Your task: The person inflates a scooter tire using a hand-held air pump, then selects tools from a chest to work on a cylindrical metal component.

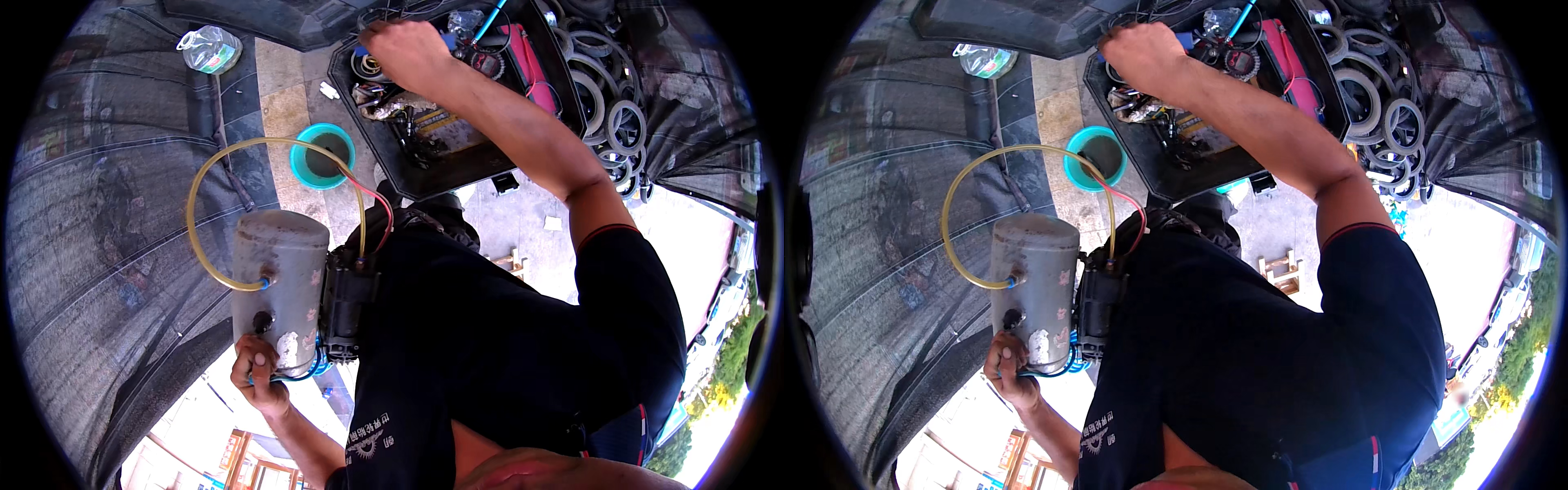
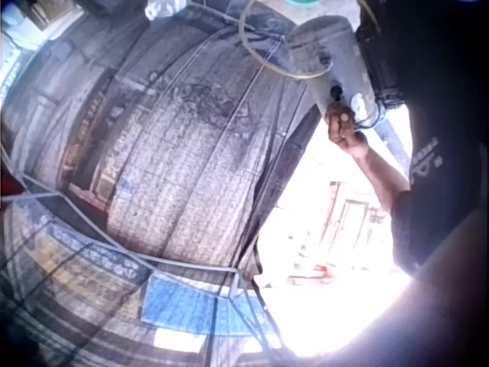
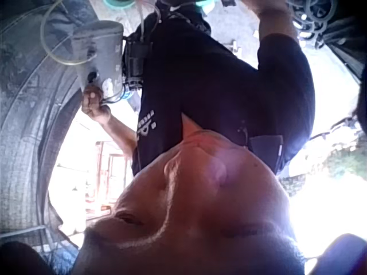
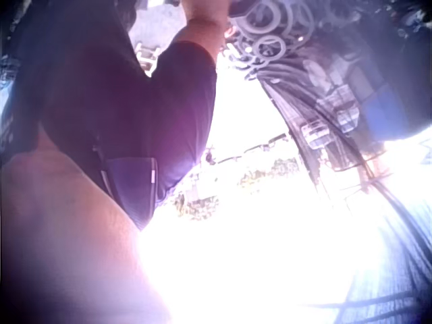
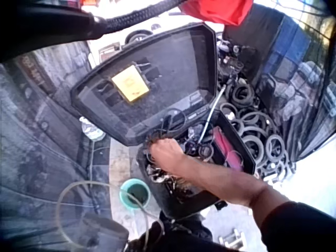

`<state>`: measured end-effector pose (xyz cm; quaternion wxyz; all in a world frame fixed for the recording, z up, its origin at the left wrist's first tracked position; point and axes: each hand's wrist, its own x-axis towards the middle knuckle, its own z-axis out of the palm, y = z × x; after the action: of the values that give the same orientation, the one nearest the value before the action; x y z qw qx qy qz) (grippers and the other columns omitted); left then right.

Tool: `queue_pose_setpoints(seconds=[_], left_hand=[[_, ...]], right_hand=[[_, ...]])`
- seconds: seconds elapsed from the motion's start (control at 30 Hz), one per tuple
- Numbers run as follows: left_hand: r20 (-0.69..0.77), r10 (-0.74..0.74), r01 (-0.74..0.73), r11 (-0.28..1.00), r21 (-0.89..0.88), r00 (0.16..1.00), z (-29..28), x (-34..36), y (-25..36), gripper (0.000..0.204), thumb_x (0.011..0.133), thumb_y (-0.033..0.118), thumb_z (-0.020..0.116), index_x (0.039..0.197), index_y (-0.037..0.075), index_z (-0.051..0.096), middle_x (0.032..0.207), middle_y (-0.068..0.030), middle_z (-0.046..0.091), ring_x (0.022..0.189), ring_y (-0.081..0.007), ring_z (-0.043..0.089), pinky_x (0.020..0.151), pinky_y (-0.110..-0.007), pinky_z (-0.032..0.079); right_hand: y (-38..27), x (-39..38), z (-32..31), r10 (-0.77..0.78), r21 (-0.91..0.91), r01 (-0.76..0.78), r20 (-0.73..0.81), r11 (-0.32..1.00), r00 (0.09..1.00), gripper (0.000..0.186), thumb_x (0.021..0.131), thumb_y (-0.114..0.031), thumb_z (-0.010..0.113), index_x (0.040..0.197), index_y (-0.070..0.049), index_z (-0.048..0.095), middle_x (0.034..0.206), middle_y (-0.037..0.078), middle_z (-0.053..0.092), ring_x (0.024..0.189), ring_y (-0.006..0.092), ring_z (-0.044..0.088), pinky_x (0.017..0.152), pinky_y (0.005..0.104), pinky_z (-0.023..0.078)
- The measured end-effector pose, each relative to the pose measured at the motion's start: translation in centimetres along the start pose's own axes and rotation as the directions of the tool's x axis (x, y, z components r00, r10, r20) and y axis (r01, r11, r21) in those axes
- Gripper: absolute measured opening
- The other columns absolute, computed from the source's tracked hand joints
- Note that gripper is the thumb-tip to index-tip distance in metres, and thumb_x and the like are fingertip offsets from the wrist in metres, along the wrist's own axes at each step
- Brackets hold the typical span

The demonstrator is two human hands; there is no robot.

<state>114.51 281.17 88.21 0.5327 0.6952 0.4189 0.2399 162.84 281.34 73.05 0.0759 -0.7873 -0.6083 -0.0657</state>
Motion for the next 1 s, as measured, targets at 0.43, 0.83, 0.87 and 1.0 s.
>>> queue_pose_setpoints(seconds=[0.43, 0.83, 0.87, 1.0], left_hand=[[-0.06, -0.072, 0.07, 0.997, -0.038, 0.996, -0.3, -0.4, -0.5, 0.03, 0.09, 0.015, 0.056, 0.065, 0.003, 0.046, 0.064, -0.0041, 0.046, 0.065, -0.0141, 0.039, 0.066, -0.031, 0.031], [-0.051, -0.036, 0.033, 0.998, -0.044, 0.998, 0.1, -0.4, -0.3, 0.03, 0.094, 0.013, 0.054, 0.066, 0.005, 0.045, 0.064, -0.0021, 0.042, 0.062, -0.0111, 0.036, 0.061, -0.028, 0.03], [-0.053, -0.028, 0.026, 0.999, -0.04, 0.998, 0.2, -0.4, -0.3, 0.03, 0.094, 0.013, 0.055, 0.066, 0.005, 0.045, 0.064, -0.0021, 0.042, 0.062, -0.0111, 0.036, 0.062, -0.028, 0.03], [-0.046, -0.031, 0.029, 0.999, -0.03, 0.998, 0.2, -0.2, 0.0, 0.031, 0.094, 0.014, 0.055, 0.066, 0.005, 0.045, 0.064, -0.0022, 0.043, 0.063, -0.0115, 0.037, 0.063, -0.028, 0.031]], right_hand=[[2.2, 2.4, 11.4, 0.198, 0.321, -0.271, 0.24, 0.908, 0.95, 0.053, 0.079, -0.01, 0.071, 0.131, -0.014, 0.061, 0.119, 0.021, 0.068, 0.109, 0.0396, 0.068, 0.093, 0.05, 0.055], [-0.7, 1.4, 10.1, 0.086, 0.38, -0.038, -0.112, 0.924, 0.99, 0.045, 0.083, -0.005, 0.063, 0.127, -0.014, 0.066, 0.125, 0.022, 0.056, 0.111, 0.0401, 0.065, 0.094, 0.0493, 0.054], [-1.3, 1.8, 9.7, 0.131, 0.553, -0.009, -0.18, 0.833, 0.975, 0.04, 0.082, 0.0, 0.064, 0.12, -0.012, 0.067, 0.116, 0.019, 0.061, 0.109, 0.0378, 0.064, 0.093, 0.0473, 0.054], [0.3, 4.6, 12.9, 0.281, 0.926, 0.071, -0.185, 0.371, 0.942, 0.032, 0.09, 0.012, 0.061, 0.118, -0.005, 0.058, 0.103, 0.009, 0.067, 0.104, 0.0215, 0.07, 0.09, 0.0327, 0.055]])
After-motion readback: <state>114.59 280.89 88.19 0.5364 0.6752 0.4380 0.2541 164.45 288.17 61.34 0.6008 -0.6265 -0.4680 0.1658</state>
